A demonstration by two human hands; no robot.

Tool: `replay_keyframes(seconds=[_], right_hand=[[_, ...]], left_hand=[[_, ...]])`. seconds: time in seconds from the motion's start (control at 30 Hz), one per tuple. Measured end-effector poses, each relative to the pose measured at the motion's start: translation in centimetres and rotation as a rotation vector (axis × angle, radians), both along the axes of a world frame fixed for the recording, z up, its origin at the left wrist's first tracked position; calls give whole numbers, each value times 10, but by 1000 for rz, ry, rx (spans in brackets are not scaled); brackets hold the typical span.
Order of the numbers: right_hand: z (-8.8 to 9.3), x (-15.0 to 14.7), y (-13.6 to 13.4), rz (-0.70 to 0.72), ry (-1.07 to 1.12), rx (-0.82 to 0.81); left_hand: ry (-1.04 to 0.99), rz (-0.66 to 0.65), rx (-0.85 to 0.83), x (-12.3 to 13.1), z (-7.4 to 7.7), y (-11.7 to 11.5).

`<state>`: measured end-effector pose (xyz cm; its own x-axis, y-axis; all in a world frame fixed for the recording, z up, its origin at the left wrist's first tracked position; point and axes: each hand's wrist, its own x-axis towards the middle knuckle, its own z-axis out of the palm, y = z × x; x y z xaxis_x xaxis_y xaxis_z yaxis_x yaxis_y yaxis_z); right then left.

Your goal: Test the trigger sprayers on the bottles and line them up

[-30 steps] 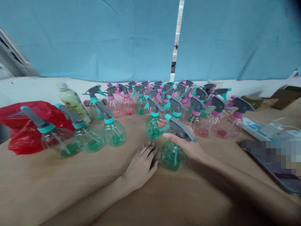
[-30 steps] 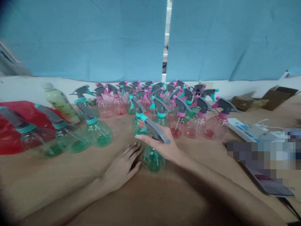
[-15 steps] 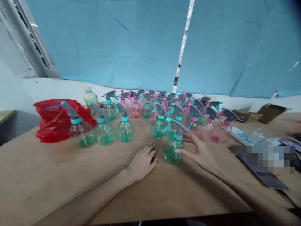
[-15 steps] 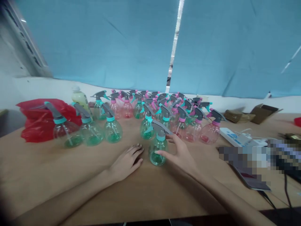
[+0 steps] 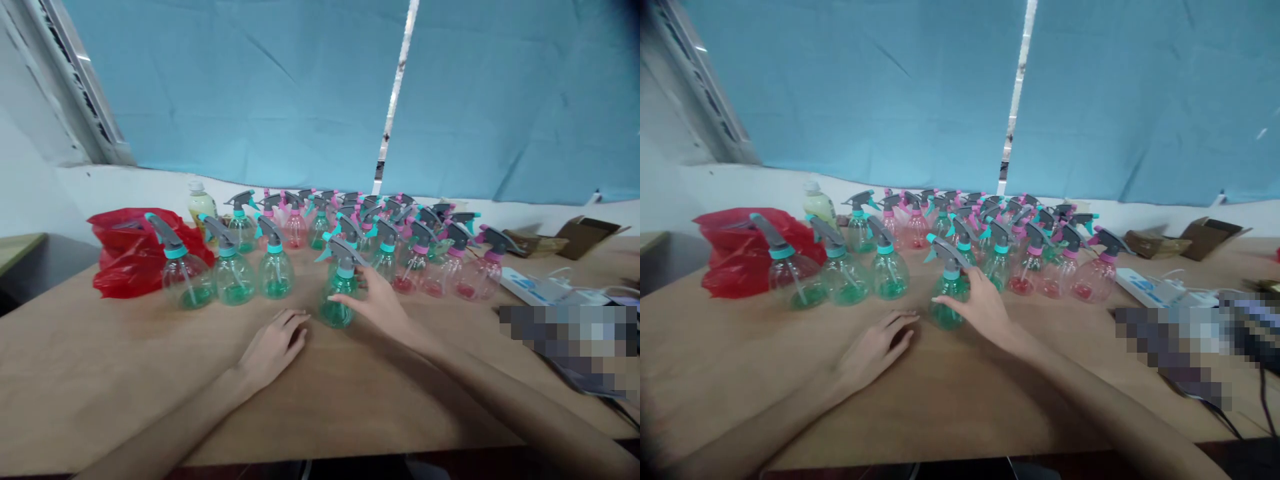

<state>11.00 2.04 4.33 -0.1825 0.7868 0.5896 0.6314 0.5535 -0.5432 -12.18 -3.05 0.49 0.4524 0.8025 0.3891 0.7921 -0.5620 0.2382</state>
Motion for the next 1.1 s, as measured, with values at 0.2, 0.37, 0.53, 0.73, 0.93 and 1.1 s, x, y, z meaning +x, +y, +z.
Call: replay_keyframes(seconds=[0.2, 0.37, 0.53, 0.73, 0.93, 1.1], right_hand=[[7, -44, 25, -47, -89, 99], [15, -62, 43, -110, -190, 109], [20, -70, 57, -130, -237, 80], [22, -73, 64, -208, -313, 172], [20, -72, 64, -214, -343, 190], [15, -57, 51, -165, -289, 194]], left_hand=[[-27, 25, -24, -9, 1, 0], [-42, 25, -41, -8, 0, -2], [-75, 13, -57, -7, -2, -2], [2, 28, -58, -3, -5, -2], [41, 29, -69, -2, -6, -1], [32, 32, -65, -3, -5, -1]])
